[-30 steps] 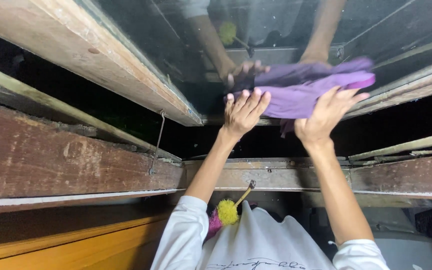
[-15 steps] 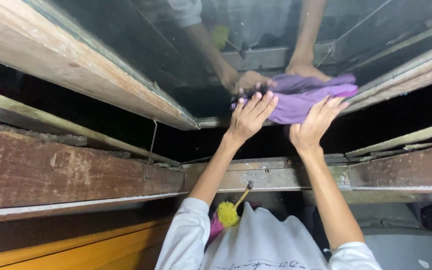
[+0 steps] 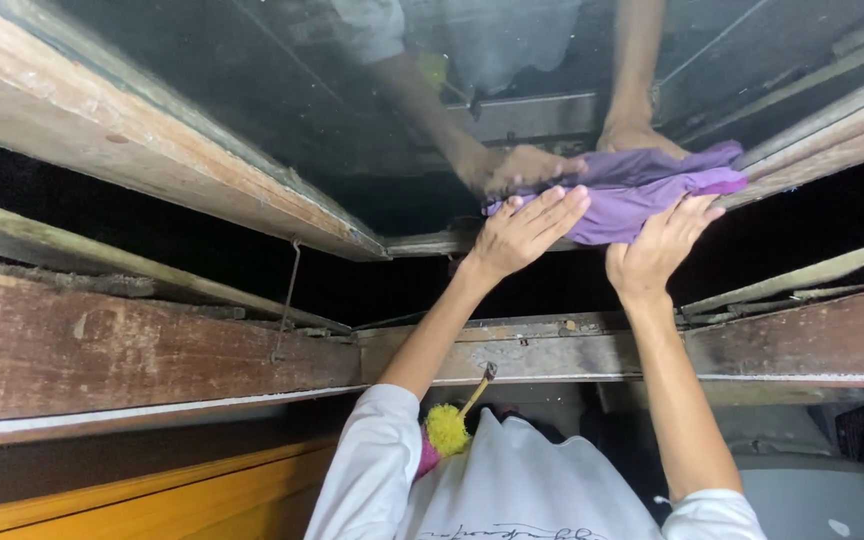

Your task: The person wipes a wooden window sill and the glass pane with a purple cloth. They repeatedly rub the sill and the glass surface, moving the cloth back and forth across the areas.

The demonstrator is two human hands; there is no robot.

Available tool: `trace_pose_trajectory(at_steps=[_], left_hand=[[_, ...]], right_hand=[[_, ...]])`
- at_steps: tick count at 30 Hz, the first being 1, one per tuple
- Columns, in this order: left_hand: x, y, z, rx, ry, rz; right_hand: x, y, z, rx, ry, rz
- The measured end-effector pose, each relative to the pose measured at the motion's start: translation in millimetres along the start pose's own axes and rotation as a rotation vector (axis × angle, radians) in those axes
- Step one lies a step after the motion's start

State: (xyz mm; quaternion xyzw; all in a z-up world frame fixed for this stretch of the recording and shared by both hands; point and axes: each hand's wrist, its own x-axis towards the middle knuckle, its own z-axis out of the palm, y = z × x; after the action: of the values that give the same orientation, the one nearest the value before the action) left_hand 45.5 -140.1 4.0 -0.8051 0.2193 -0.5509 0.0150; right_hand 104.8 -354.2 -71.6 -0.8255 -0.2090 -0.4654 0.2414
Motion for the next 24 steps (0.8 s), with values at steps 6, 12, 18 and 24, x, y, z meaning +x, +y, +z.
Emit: trace_pose_trajectory(at_steps=[6,12,18,24], left_hand=[[-4.7,-4.8,9.4,-0.029,0.047,-0.051],[-3.0,-36.5,-4.1,0.139,0.215,-0.061],[-62.0,-50.6,-6.4,0.175,0.148,-0.094],[-30.6,-72.2,-40.1,0.170,0.203,-0.056]], right_hand=[[54.9,-25.6,-33.3,0.062,0.074,-0.022],[76.1,-42.5,-11.8,0.088,0.137,-0.180],[9.7,-50.6,27.6,-0.019,0.046,-0.225],[52.6,-92.8,-2.5,0.043,0.050,-0.147]])
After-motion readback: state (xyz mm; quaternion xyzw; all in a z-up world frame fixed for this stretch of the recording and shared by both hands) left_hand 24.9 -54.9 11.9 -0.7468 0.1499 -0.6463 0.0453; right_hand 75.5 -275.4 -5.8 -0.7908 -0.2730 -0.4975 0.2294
